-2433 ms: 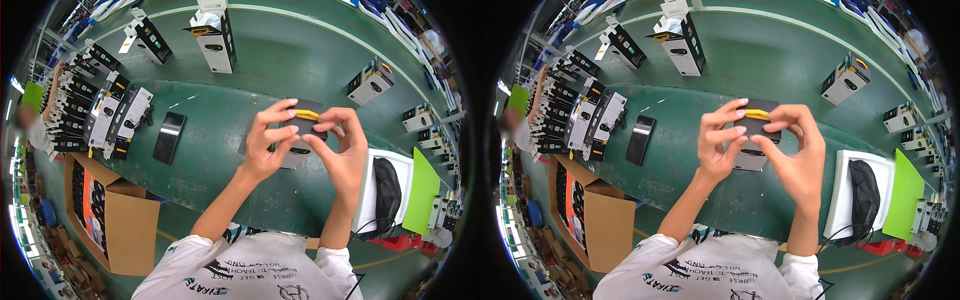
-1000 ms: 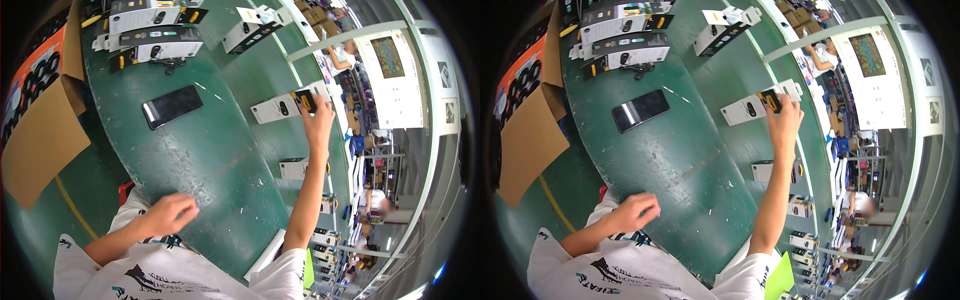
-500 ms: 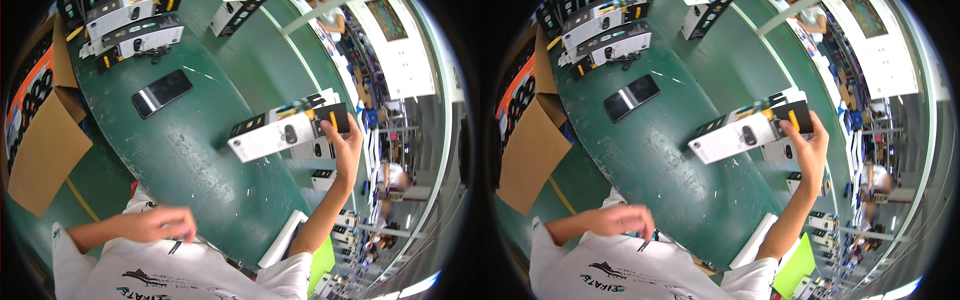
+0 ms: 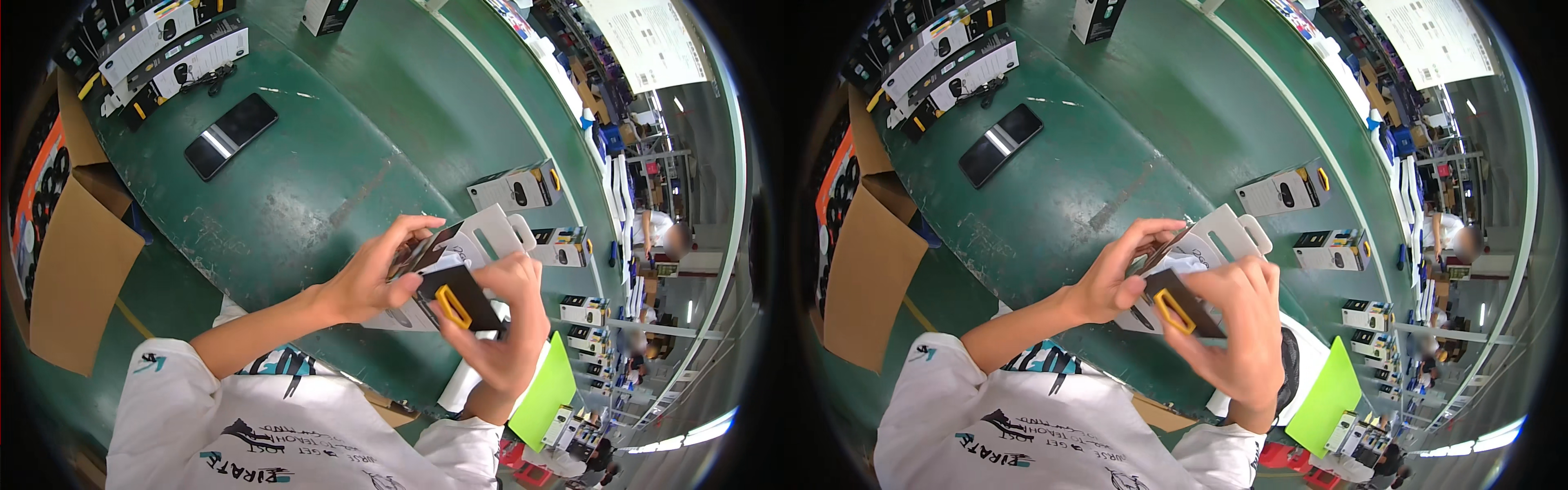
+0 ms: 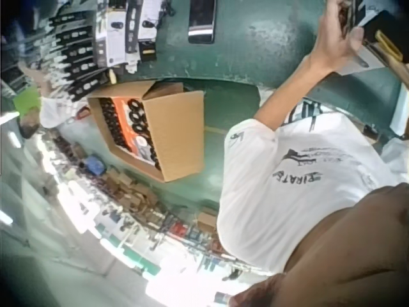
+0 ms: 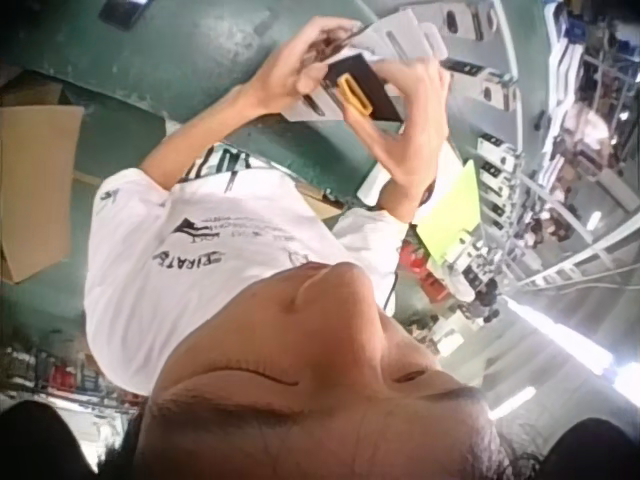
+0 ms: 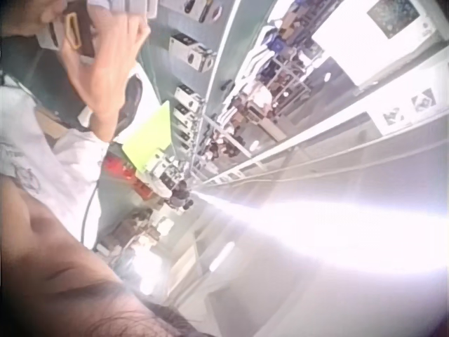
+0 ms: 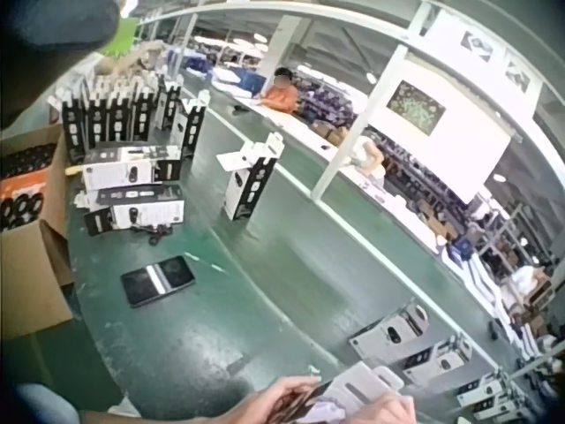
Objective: Assembling, checking, and packaging electronic components into retail boxes.
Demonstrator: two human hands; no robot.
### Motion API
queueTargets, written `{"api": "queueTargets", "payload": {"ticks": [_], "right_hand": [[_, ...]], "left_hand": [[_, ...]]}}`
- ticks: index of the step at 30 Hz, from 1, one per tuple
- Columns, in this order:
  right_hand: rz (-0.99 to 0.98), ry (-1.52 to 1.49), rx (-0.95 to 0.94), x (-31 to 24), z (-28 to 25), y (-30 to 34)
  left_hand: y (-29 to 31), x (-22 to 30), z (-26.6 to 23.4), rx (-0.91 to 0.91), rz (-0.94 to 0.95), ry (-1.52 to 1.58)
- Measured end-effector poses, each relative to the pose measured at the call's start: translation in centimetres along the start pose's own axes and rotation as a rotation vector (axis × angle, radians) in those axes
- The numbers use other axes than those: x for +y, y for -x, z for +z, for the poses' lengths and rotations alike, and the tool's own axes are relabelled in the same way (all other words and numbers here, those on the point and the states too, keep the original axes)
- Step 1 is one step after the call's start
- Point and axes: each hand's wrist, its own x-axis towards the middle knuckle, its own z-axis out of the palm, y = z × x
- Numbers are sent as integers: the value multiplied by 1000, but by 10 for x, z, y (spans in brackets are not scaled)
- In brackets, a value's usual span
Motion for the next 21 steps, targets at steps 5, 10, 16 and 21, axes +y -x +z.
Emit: {"api": "queueTargets", "payload": {"ticks": [5,10,16,21], "right_hand": [[-205,173,202,4,13,27],[-170,537,261,12,34,12],[-51,354,115,20,40,-5],[-40,300,90,15,40,-3]], "left_hand": [[-11,-3,0,5,137,-37],[-15,0,-15,88,208,-194],[-20,4,-12,179,250,-327],[-12,-1,-12,207,234,-266]]}}
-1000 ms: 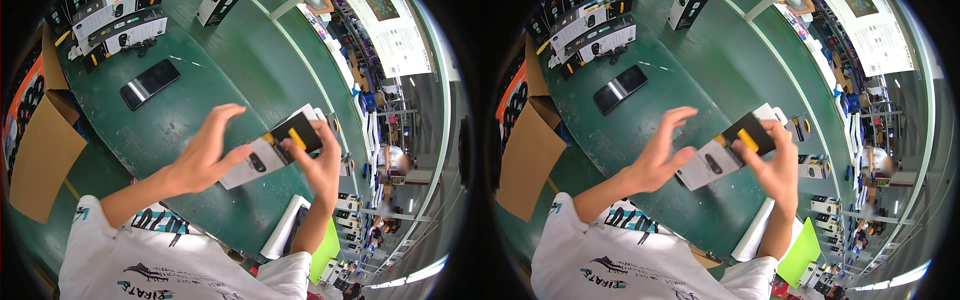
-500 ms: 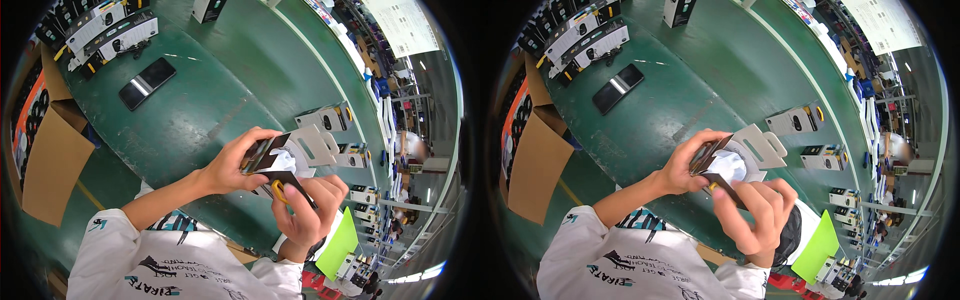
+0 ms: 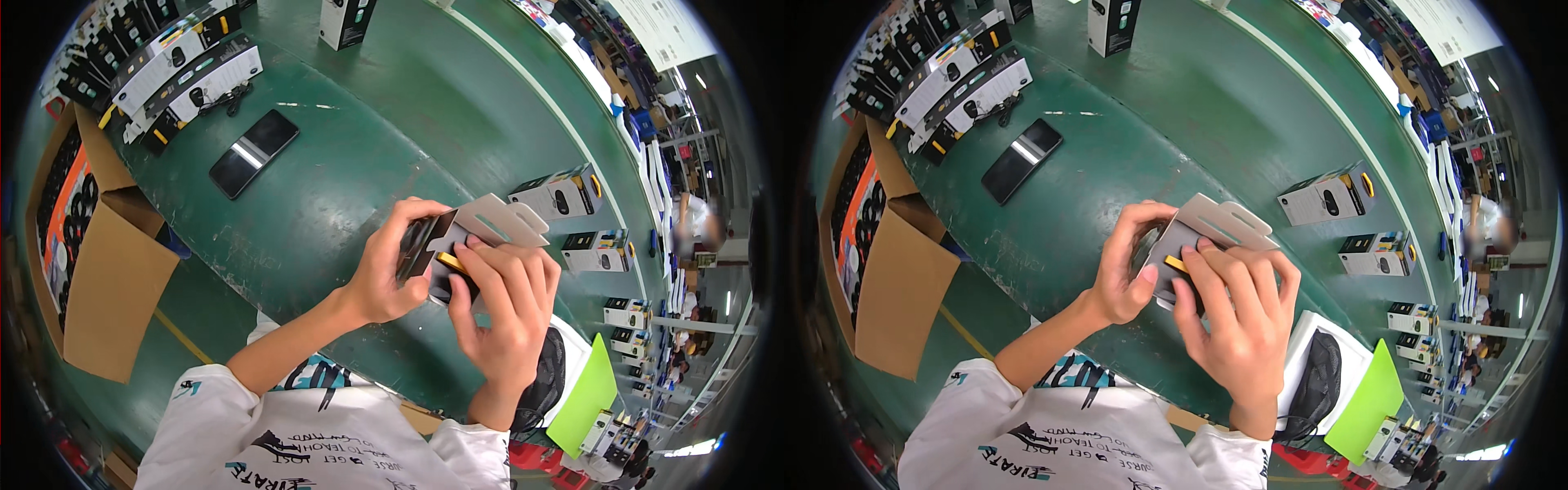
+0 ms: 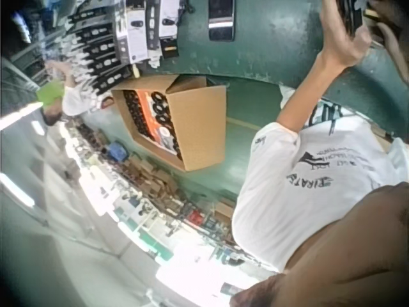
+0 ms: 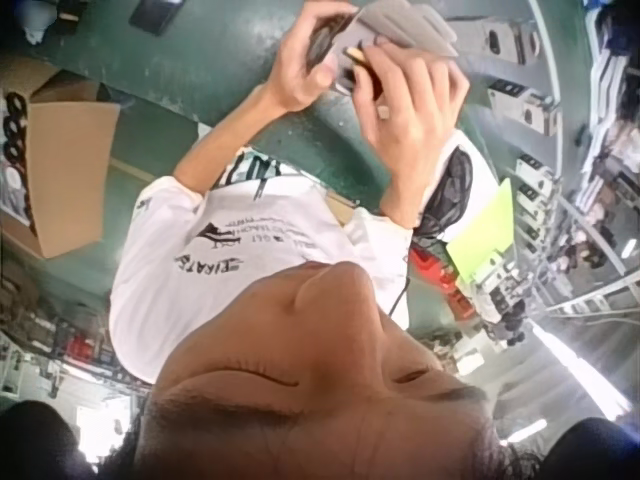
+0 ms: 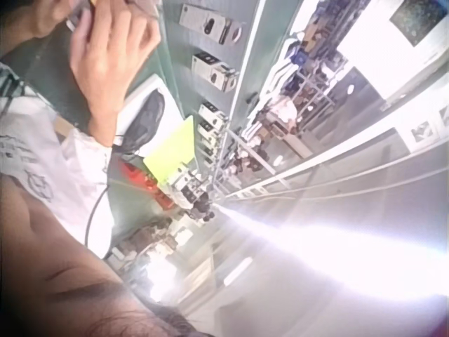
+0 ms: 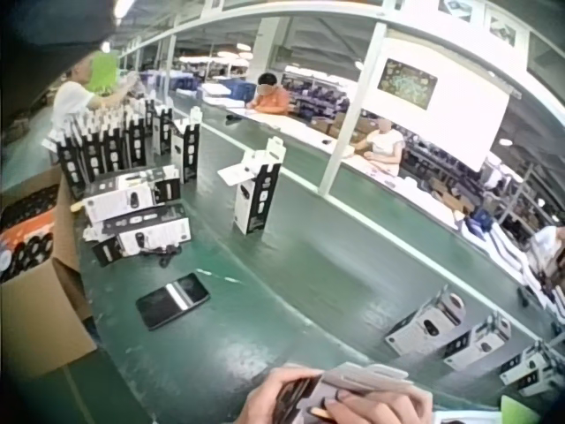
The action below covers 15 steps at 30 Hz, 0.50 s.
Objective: Assembling, checking, and packaging electronic components into retail boxes.
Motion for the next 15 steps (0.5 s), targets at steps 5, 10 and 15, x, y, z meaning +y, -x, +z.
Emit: {"api": "queueTargets", "payload": {"ticks": [5,10,15], "right_hand": [[52,47,86,-8,6,10],[165,92,-10,-22,-2,2],[160,-4,35,-16,7,2]], "left_hand": [[2,-7,2,-31,40,-13],[1,-4,2,-47,17,8],[3,-14,10,55,234,58]]}}
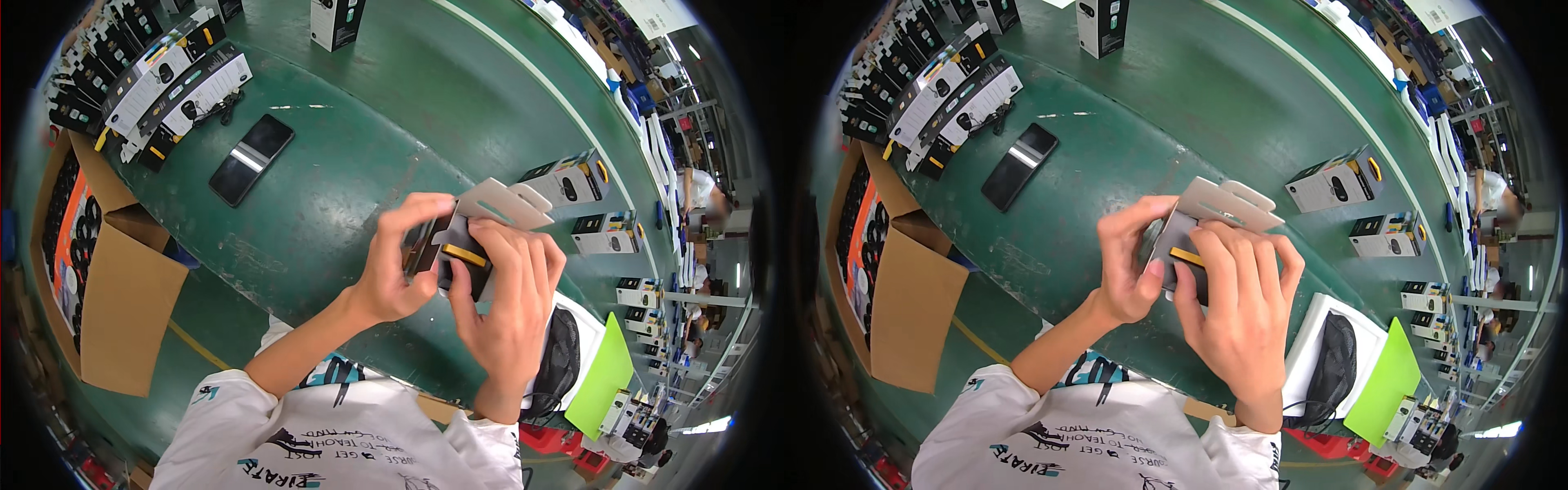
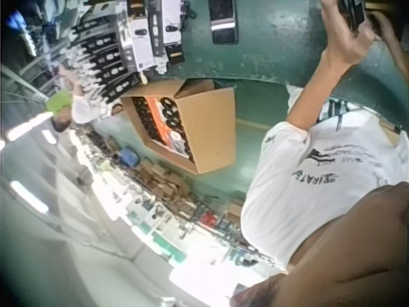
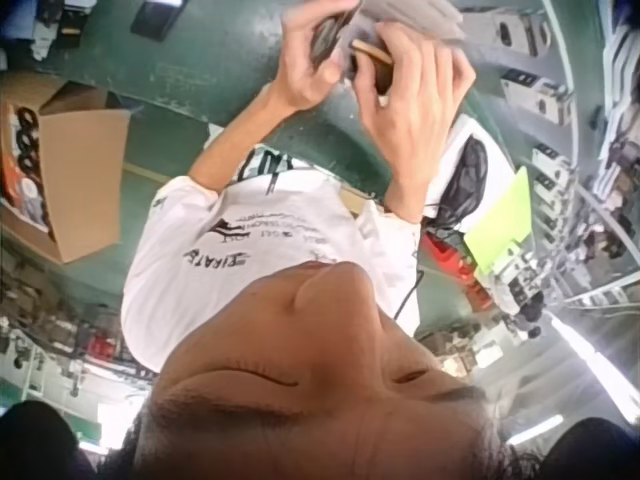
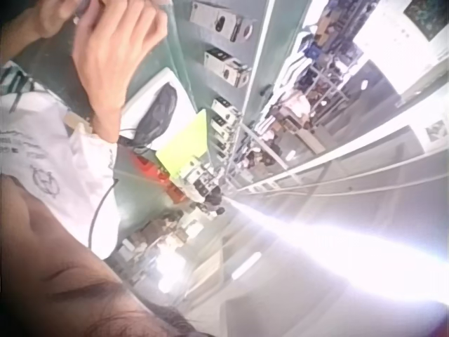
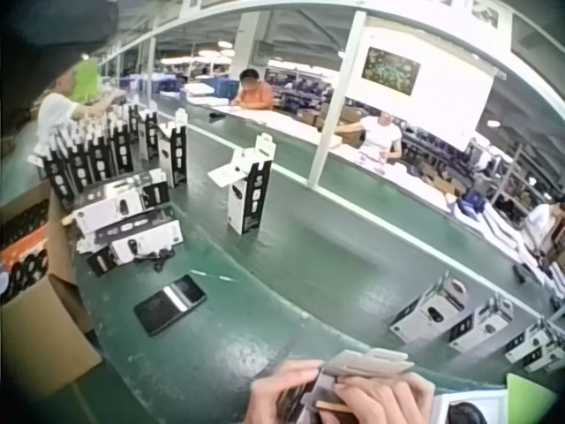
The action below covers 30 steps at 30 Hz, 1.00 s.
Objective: Assembling, checking, and packaging electronic components into retail boxes.
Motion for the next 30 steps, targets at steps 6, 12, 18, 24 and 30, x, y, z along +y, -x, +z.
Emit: {"api": "queueTargets", "payload": {"ticks": [6,12,18,24,30], "right_hand": [[307,-594,699,25,36,46],[473,-1055,594,3,88,43],[536,-1039,398,9,76,53],[393,-1064,653,0,66,44],[534,-1074,502,32,95,41]], "left_hand": [[-12,7,-7,-225,-14,-49],[-18,18,0,-228,-253,-28],[-16,13,4,-152,-224,-107],[-45,29,16,-247,12,-34],[-27,-13,15,-178,-188,-92]]}}
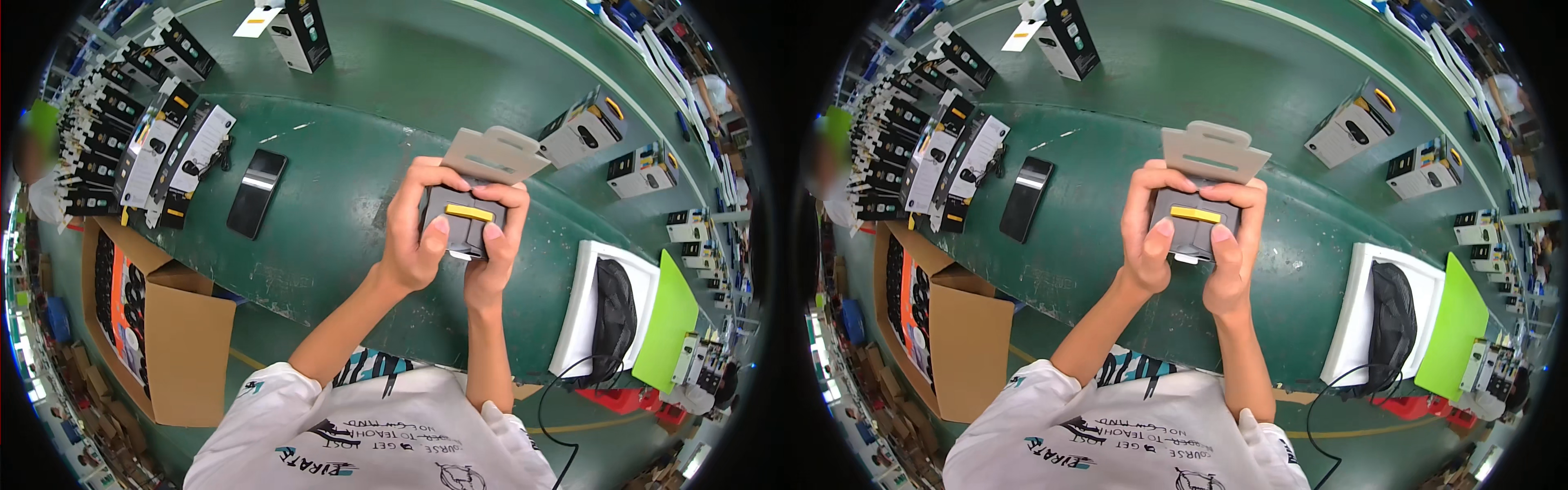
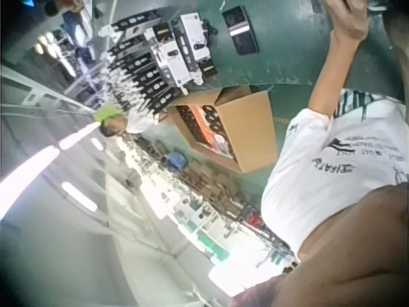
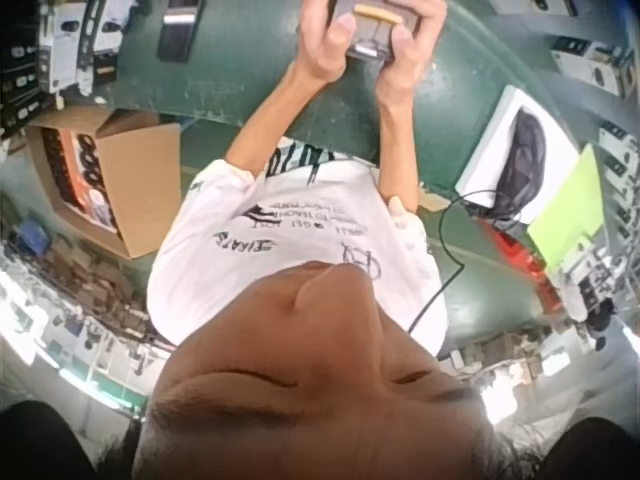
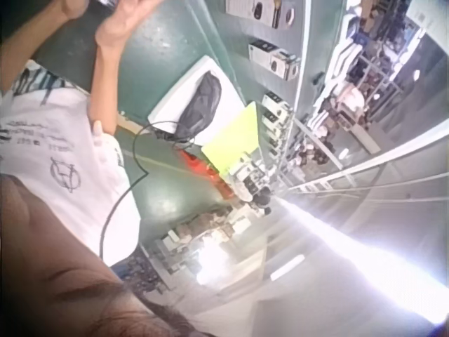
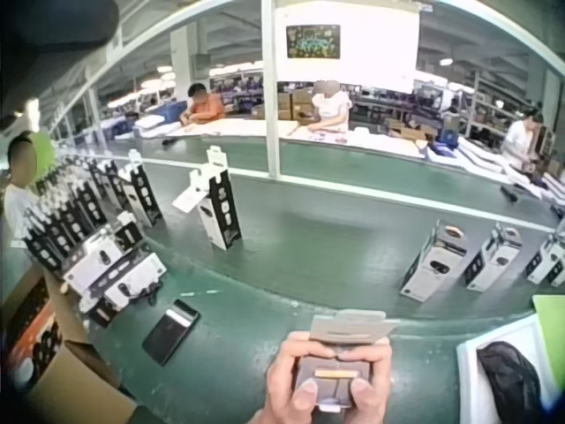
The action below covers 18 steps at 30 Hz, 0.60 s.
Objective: Assembling, checking, and packaging electronic components into retail boxes.
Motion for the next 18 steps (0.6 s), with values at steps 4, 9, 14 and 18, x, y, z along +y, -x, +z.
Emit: {"api": "queueTargets", "payload": {"ticks": [4,9,14,18], "right_hand": [[-26,-2,-7,-5,-2,0],[-333,-291,147,1,5,-9],[-427,-128,49,8,-11,-9],[-543,28,-17,8,-18,-11]], "left_hand": [[-8,1,-4,-29,196,-164],[-18,-12,6,29,432,163],[-15,-3,-2,23,404,55],[-12,-5,1,87,415,3]]}}
